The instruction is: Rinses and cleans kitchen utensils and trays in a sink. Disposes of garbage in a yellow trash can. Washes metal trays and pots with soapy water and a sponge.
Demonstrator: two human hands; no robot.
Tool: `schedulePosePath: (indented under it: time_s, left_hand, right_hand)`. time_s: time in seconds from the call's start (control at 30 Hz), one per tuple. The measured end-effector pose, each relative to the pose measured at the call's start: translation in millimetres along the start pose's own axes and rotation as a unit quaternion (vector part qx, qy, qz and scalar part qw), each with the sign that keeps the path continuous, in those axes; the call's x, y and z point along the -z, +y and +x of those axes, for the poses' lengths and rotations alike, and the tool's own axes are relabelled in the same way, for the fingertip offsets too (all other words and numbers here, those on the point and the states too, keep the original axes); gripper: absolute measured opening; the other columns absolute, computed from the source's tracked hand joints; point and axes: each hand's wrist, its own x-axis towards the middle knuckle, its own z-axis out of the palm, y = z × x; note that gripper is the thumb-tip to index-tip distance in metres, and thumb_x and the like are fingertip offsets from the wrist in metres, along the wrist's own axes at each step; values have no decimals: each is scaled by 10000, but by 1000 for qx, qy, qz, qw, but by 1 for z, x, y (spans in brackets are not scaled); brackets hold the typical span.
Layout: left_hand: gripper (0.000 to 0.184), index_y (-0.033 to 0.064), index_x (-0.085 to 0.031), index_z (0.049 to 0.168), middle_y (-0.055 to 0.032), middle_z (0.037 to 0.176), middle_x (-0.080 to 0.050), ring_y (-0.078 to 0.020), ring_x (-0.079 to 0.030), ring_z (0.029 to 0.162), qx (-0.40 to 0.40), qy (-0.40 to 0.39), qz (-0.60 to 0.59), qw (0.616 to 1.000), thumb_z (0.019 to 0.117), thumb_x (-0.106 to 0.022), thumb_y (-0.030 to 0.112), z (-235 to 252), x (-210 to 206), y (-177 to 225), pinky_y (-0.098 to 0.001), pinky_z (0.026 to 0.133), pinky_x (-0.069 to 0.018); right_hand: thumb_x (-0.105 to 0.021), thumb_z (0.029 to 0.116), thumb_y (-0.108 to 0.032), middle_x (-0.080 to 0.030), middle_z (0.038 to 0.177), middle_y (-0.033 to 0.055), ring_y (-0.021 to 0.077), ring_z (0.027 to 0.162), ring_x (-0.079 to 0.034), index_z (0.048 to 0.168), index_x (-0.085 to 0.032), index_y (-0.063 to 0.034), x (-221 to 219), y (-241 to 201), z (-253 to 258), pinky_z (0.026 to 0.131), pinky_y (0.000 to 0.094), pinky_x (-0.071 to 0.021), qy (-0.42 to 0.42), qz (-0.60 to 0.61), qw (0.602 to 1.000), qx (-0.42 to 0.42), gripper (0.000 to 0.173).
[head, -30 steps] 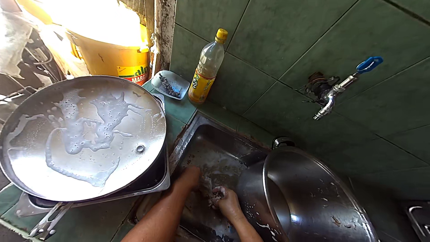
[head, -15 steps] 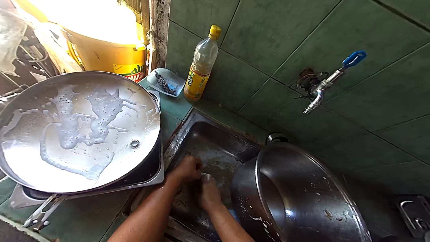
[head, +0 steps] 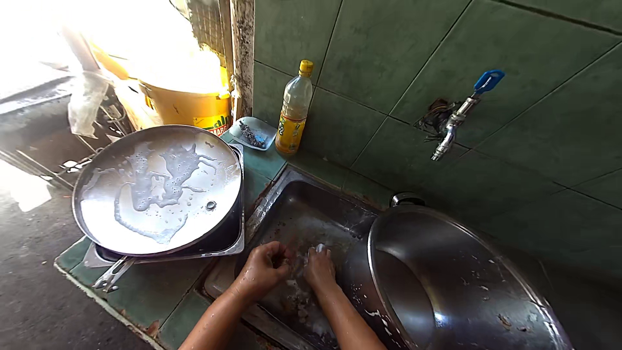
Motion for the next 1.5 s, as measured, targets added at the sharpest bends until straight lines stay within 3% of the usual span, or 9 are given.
schedulePosePath:
  time_s: [0.2,0.43,0.57,0.73,0.93,1.0,1.1,1.3,1.5]
  left_hand:
    - [177,74,-696,982,25,828,-690,-53,-631,679,-35,60,-23,997,807,-727,75,-48,0,-5,-225,622,-539]
    - [169,77,-689,962,31,802,-674,-53,-619,668,-21,54,-64,996,800,-730,52,-61,2,-15,-221,617,-526]
    - [173,56,-684,967,11,826,-690,-66,-649,710,-26,53,-144,988,806,-734,23,-63,5,-20,-234,662,-555]
    - [177,27,-672,975,-22,857,-695,-94,-666,756,-46,42,-212,975,815,-741,-5,-69,7,-25,-263,716,-573]
    - [164,25,-668,951,-49,862,-702,-110,-675,787,-30,36,-284,958,813,-738,-31,-69,9,-25,-280,760,-579]
    - [172,22,-661,951,-50,862,-700,-111,-676,786,-28,40,-308,950,810,-737,-42,-70,10,-25,-279,761,-580]
    - [178,21,-663,952,-49,867,-705,-107,-680,792,-27,40,-327,944,810,-737,-57,-71,13,-23,-276,765,-582]
    - [185,28,-657,946,-43,858,-696,-107,-672,784,-20,41,-334,941,804,-736,-61,-69,12,-23,-276,758,-578]
    - [188,32,-656,955,-40,874,-700,-103,-673,796,-26,36,-344,938,811,-740,-54,-66,12,-24,-273,763,-576]
  right_hand:
    - [-609,968,-172,-641,1263,270,417,1223,-607,1150,-684,40,19,-16,-40,1012,593,-484,-156,-43,982,92,290]
    - [-564,983,-107,-467,1512,254,429,1459,-369,1405,-581,-9,0,-9,-8,1151,580,-367,-56,-78,988,121,433]
    - [-551,1020,-261,-492,1509,222,406,1468,-365,1453,-553,-50,-1,-8,-13,1174,597,-306,-52,-82,991,89,481]
    - [-513,1049,-382,-610,1370,200,378,1401,-447,1303,-655,-67,2,-25,2,1126,584,-334,-43,-101,994,29,429]
    - [-474,1046,-501,-621,1358,179,341,1374,-488,1428,-546,-85,-2,-29,12,1131,541,-334,-53,-175,983,10,569]
    - [-526,1035,-460,-631,1345,193,351,1342,-529,1412,-560,-83,2,-27,14,1126,559,-357,-57,-118,991,-2,534]
    - [-589,1024,-313,-699,1192,195,368,1183,-633,1171,-707,-61,10,-17,23,1033,603,-451,-25,22,999,-6,314]
    - [-459,1074,-394,-671,1295,179,356,1298,-576,1213,-702,-86,7,-25,23,1065,590,-427,-60,-97,993,2,417]
    - [-513,1049,-384,-688,1259,172,350,1254,-606,1184,-719,-89,8,-23,22,1059,579,-435,-34,-25,999,-21,384]
